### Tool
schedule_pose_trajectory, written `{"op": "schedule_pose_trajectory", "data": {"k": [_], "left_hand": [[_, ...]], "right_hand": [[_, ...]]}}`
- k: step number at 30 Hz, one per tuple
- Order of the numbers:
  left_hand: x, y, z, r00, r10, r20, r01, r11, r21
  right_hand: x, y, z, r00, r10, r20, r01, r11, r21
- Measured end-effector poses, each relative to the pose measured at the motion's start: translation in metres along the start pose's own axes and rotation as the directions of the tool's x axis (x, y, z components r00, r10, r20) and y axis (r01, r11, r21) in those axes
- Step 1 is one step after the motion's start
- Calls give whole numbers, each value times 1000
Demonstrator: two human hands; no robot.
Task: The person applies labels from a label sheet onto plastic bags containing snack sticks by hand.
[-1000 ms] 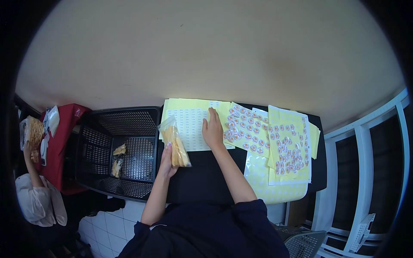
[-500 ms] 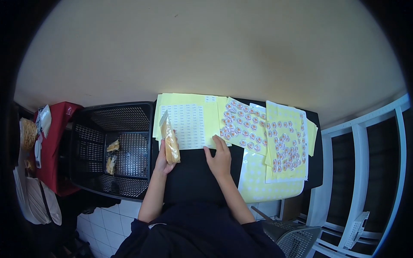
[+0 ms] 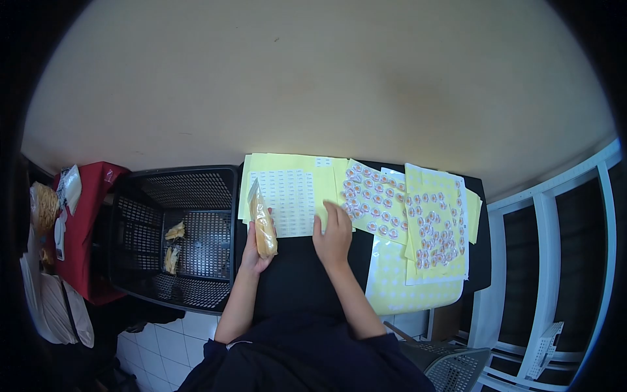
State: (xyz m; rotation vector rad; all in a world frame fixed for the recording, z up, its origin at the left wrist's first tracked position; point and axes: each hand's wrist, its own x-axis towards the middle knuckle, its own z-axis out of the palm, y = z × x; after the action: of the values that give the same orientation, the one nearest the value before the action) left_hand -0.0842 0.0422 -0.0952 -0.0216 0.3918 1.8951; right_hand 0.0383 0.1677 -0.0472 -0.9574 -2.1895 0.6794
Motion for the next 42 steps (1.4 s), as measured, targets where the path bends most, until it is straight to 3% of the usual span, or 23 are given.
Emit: {"op": "schedule_pose_trajectory", "data": {"k": [2,5,12,14,22,27,31,33,34,35,36,37,39,40,42], "left_hand": [[0,0,-2,999,-7,52,9,999,-49],[-1,0,1,1000,-4,-29,3,999,-37],[0,-1,1,999,-10,-41,8,999,-41],[1,0,-1,999,-20,-27,19,999,-44],[0,-1,-1,999,-40,12,40,998,-47],[0,0,3,999,-31,-44,31,999,-9],[1,-2,0,1000,-22,-14,22,1000,-4],[2,-4,1,986,7,-169,30,976,215],[2,-7,3,986,12,-169,25,976,214],[2,-12,6,979,107,-174,-40,937,348],[2,-17,9,965,201,-166,-100,874,475],[2,-20,12,965,206,-164,-106,873,476],[1,-27,19,934,354,-51,-212,663,718],[0,-28,28,932,361,29,-252,588,769],[-6,-29,45,943,327,56,-250,588,769]], "right_hand": [[-28,0,-5,995,-52,-81,26,954,-297],[-42,7,-2,995,8,-99,-50,901,-432],[-42,10,2,993,79,-91,-111,891,-439],[-43,13,4,991,2,-136,-65,882,-466],[-43,11,3,984,-7,-177,-77,883,-463],[-43,11,3,977,-86,-193,-10,894,-448],[-45,16,6,989,-11,-146,-44,928,-370],[-44,14,4,991,-1,-136,-48,934,-355],[-43,12,1,987,98,-126,-128,959,-253],[-42,9,-2,975,196,-105,-210,966,-149],[-39,6,-8,965,233,-121,-239,970,-35],[-34,1,-17,959,248,-140,-238,968,86],[-23,0,-22,954,284,-95,-197,835,514],[-16,-8,-26,955,280,-95,-194,835,515],[-6,-30,-34,979,112,-168,-36,916,400]]}}
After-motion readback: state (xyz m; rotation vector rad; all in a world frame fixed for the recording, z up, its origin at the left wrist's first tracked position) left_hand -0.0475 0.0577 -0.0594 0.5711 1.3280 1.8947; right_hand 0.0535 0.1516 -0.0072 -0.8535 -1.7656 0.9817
